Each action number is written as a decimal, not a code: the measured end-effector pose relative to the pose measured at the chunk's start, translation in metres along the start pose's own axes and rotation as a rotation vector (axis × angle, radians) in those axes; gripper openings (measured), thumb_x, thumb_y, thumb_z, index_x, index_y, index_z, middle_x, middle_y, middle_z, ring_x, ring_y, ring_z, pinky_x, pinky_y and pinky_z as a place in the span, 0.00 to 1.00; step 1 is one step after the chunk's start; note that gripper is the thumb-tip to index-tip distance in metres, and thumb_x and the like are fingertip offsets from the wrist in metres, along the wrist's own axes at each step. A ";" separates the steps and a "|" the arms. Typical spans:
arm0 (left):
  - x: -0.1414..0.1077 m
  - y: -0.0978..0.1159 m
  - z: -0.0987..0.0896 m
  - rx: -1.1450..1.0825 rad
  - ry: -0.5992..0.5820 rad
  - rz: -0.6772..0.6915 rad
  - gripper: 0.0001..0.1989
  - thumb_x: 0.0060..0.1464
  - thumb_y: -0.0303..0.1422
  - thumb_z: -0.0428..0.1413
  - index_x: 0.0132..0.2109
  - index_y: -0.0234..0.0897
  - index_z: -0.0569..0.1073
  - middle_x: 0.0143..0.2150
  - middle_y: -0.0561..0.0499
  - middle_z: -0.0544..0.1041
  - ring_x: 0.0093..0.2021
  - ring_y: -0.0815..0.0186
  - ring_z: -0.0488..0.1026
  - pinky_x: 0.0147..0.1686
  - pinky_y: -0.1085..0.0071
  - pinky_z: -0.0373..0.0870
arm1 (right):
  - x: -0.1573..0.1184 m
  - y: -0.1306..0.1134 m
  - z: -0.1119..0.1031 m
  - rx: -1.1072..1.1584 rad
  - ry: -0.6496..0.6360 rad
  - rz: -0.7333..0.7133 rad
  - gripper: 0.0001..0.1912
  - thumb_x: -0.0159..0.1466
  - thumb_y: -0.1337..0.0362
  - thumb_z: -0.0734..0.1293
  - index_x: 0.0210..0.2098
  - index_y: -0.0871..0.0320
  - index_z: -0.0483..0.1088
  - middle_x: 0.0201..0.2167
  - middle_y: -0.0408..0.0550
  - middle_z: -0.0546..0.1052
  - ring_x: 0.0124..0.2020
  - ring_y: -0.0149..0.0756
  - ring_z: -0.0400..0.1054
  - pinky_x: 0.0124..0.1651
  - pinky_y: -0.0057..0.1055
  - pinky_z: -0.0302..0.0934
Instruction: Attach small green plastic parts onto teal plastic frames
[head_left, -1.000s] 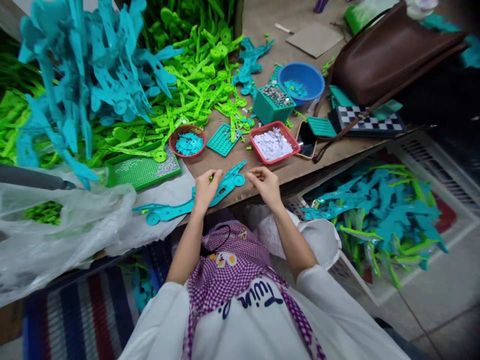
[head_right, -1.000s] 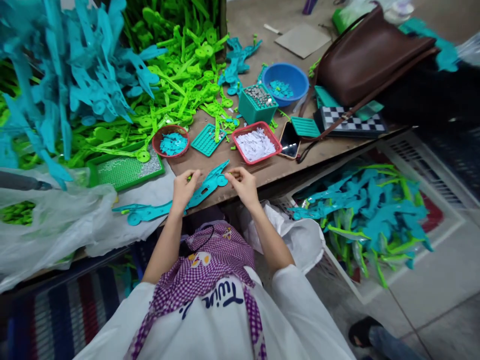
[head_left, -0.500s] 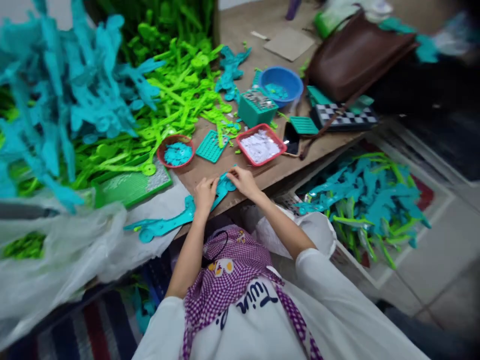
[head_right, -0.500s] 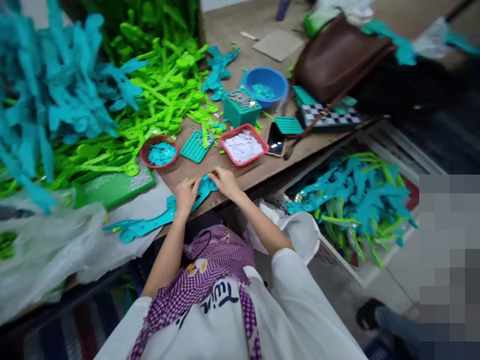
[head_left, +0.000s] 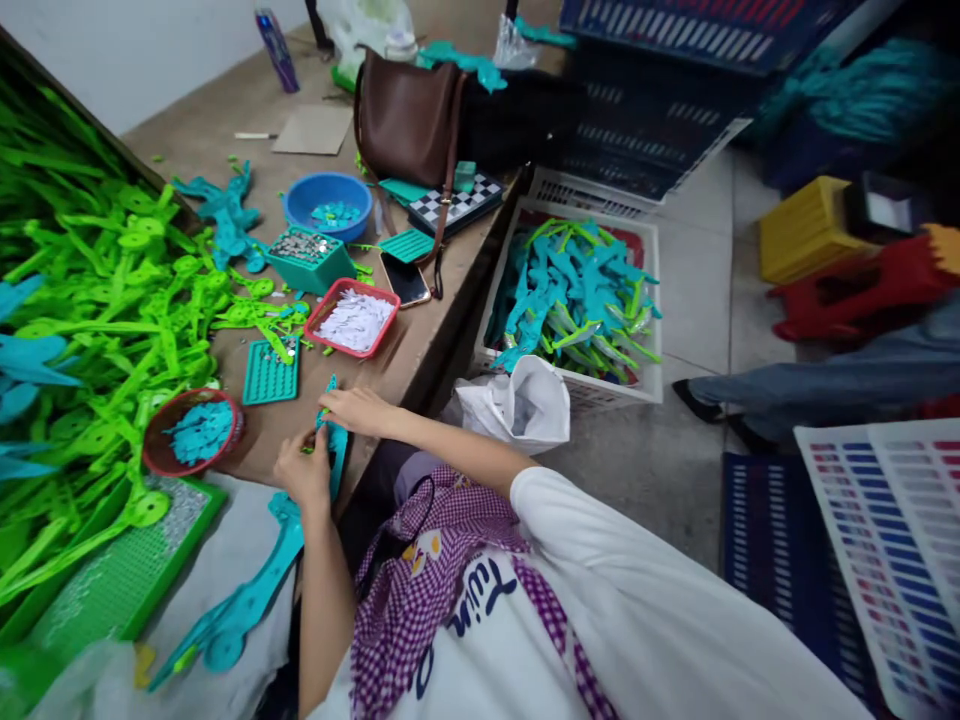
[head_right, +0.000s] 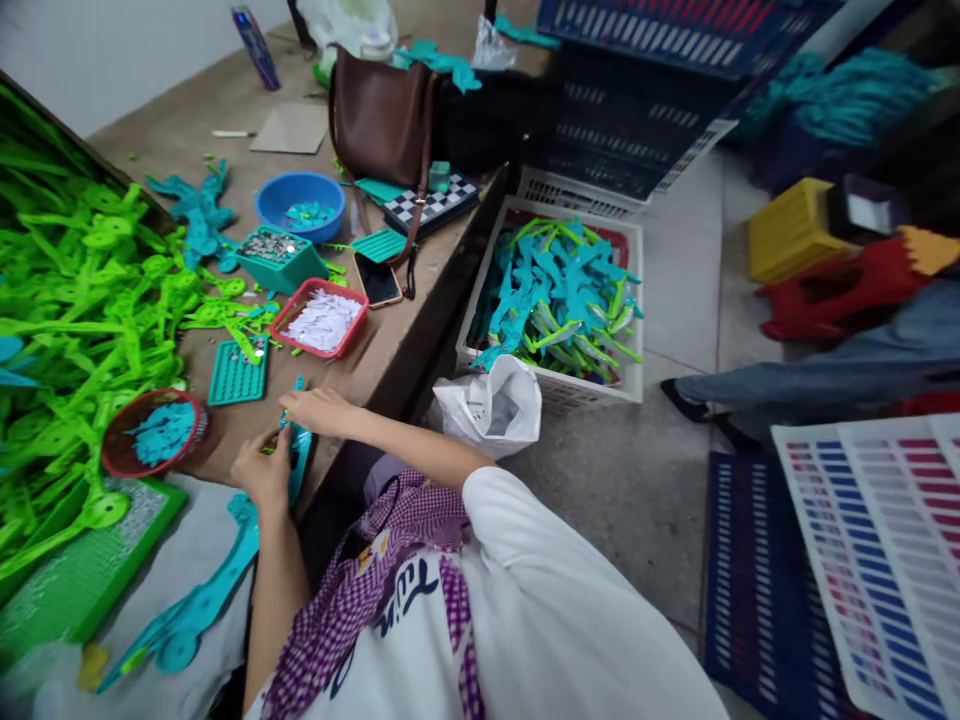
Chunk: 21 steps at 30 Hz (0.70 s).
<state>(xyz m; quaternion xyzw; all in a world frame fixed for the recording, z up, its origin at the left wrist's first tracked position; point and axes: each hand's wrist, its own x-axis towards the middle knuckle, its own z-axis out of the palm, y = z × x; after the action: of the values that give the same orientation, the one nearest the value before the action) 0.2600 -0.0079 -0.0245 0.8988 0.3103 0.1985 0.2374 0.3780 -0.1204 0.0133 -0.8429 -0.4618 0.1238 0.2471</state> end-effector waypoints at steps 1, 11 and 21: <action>0.000 0.001 0.000 -0.001 0.003 0.004 0.19 0.56 0.44 0.53 0.39 0.34 0.80 0.33 0.43 0.78 0.37 0.56 0.73 0.39 0.64 0.66 | -0.001 -0.001 -0.001 0.002 0.010 0.017 0.11 0.69 0.60 0.64 0.49 0.58 0.68 0.51 0.47 0.77 0.42 0.36 0.75 0.40 0.29 0.66; 0.001 0.000 0.001 -0.012 -0.005 0.016 0.15 0.54 0.41 0.55 0.37 0.34 0.79 0.32 0.44 0.76 0.37 0.56 0.73 0.39 0.64 0.65 | 0.016 -0.016 0.004 0.029 0.023 0.154 0.09 0.60 0.67 0.72 0.41 0.57 0.73 0.40 0.46 0.81 0.42 0.41 0.76 0.44 0.35 0.68; -0.007 0.000 -0.001 -0.087 -0.046 -0.040 0.13 0.58 0.39 0.55 0.37 0.35 0.80 0.34 0.44 0.76 0.37 0.59 0.72 0.42 0.65 0.63 | -0.009 0.007 0.018 0.243 0.058 0.047 0.13 0.68 0.60 0.64 0.49 0.61 0.71 0.48 0.55 0.77 0.45 0.40 0.73 0.50 0.36 0.65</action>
<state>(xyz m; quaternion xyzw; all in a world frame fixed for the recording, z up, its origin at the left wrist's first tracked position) 0.2544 -0.0123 -0.0250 0.8857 0.3137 0.1865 0.2870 0.3702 -0.1257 -0.0054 -0.8205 -0.4163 0.1599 0.3577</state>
